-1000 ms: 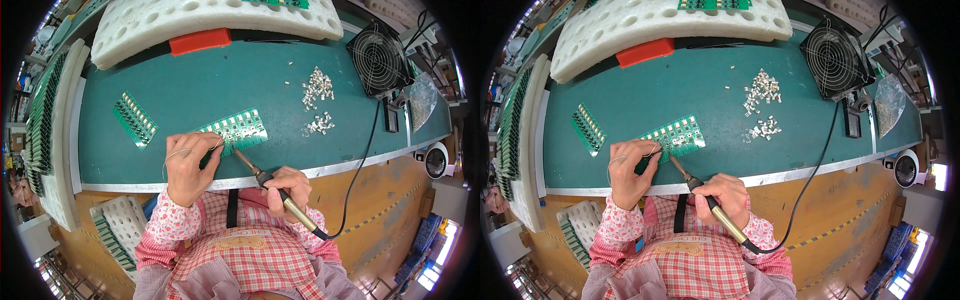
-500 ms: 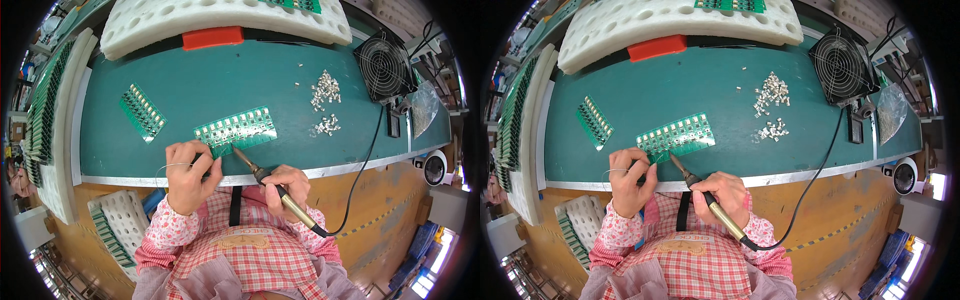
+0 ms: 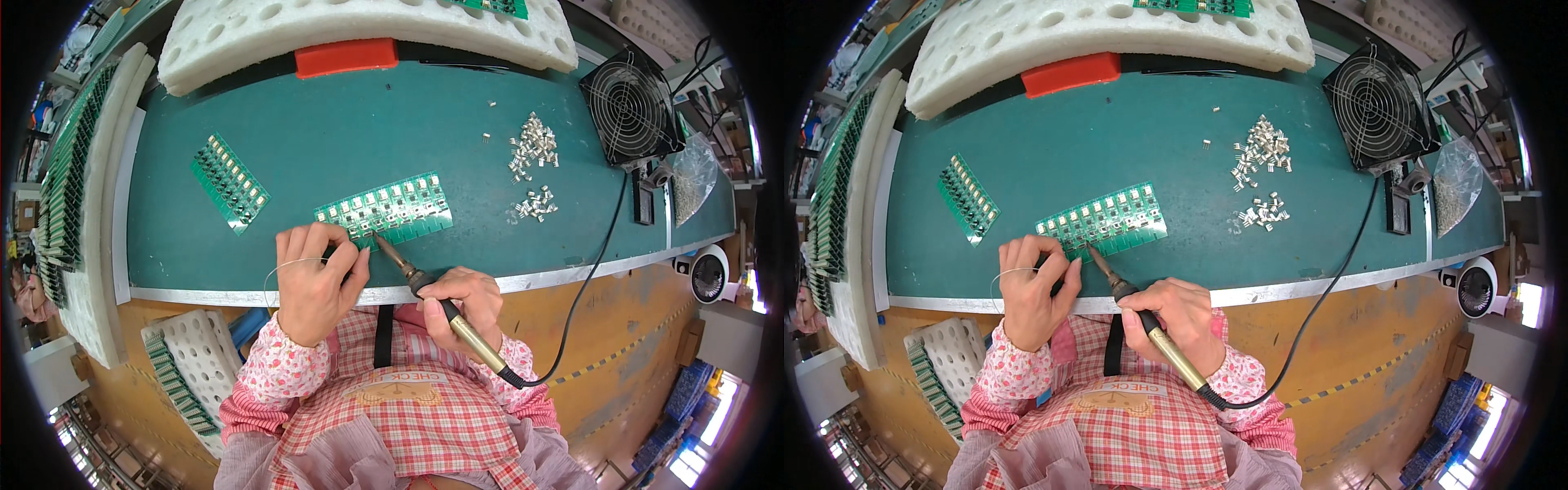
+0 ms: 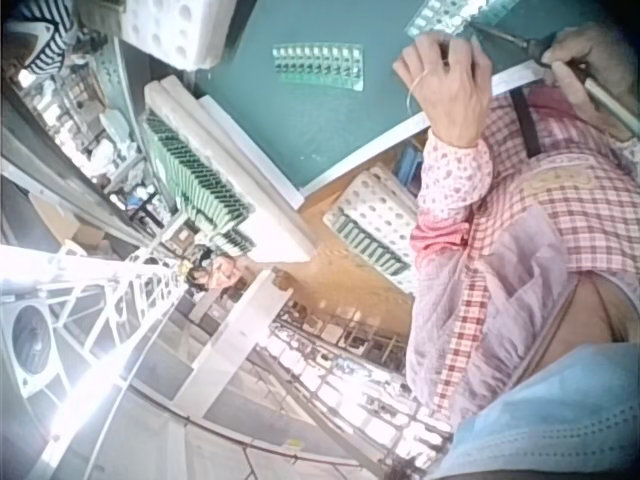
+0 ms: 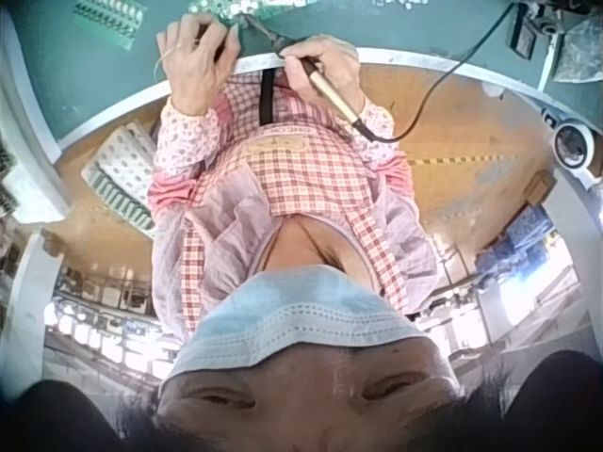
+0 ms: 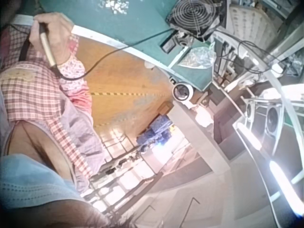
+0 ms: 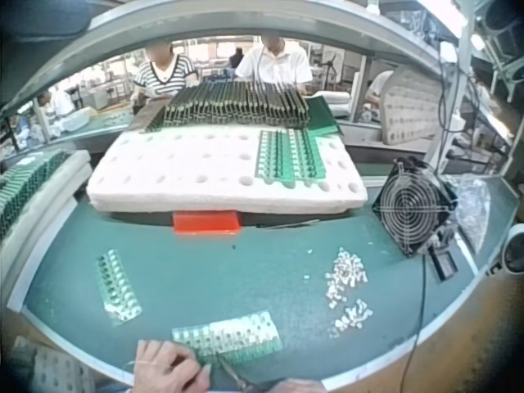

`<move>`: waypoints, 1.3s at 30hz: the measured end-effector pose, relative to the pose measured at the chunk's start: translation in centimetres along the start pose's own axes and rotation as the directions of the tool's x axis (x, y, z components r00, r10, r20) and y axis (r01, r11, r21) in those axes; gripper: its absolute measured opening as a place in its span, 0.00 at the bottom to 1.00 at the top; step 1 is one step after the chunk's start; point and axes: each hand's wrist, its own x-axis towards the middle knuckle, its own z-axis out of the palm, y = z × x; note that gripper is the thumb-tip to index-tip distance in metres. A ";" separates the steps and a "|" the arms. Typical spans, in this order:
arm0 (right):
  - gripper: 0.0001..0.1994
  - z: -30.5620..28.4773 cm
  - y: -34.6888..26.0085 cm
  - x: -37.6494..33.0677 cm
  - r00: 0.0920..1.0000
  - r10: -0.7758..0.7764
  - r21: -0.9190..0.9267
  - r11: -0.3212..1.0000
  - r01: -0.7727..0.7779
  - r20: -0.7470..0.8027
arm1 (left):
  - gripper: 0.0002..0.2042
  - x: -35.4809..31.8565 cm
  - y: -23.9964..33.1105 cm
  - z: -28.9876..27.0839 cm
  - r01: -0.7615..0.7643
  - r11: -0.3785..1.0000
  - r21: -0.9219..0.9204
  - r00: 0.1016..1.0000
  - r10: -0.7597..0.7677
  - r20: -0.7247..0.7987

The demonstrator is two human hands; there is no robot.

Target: The person solders components onto a circuit board using a soldering iron and solder wire, inserts metal components into another circuit board by hand, and solders them in place with the soldering iron.

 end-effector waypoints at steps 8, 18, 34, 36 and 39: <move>0.08 0.0 -0.1 0.1 1.000 -0.005 -0.016 1.000 0.005 0.014 | 0.09 0.7 -0.5 0.2 0.054 0.997 -0.050 0.998 -0.055 -0.030; 0.06 -0.1 0.2 0.0 0.998 -0.056 -0.029 0.998 0.056 0.010 | 0.08 1.1 -0.3 -0.1 0.054 0.998 -0.026 0.998 -0.055 -0.030; 0.07 -0.2 0.4 -1.1 0.995 -0.060 0.072 0.995 0.066 -0.085 | 0.07 0.9 -0.2 -0.7 0.064 0.997 -0.038 0.998 -0.064 -0.023; 0.07 -0.1 0.2 -0.8 0.996 -0.058 0.077 0.995 0.064 -0.071 | 0.07 0.1 -0.1 -1.2 0.062 0.997 -0.046 0.997 -0.064 -0.040; 0.06 0.0 0.0 -0.1 0.997 -0.079 0.063 0.995 0.080 -0.015 | 0.07 -0.9 -0.4 -1.5 0.069 0.997 -0.018 0.998 -0.069 0.017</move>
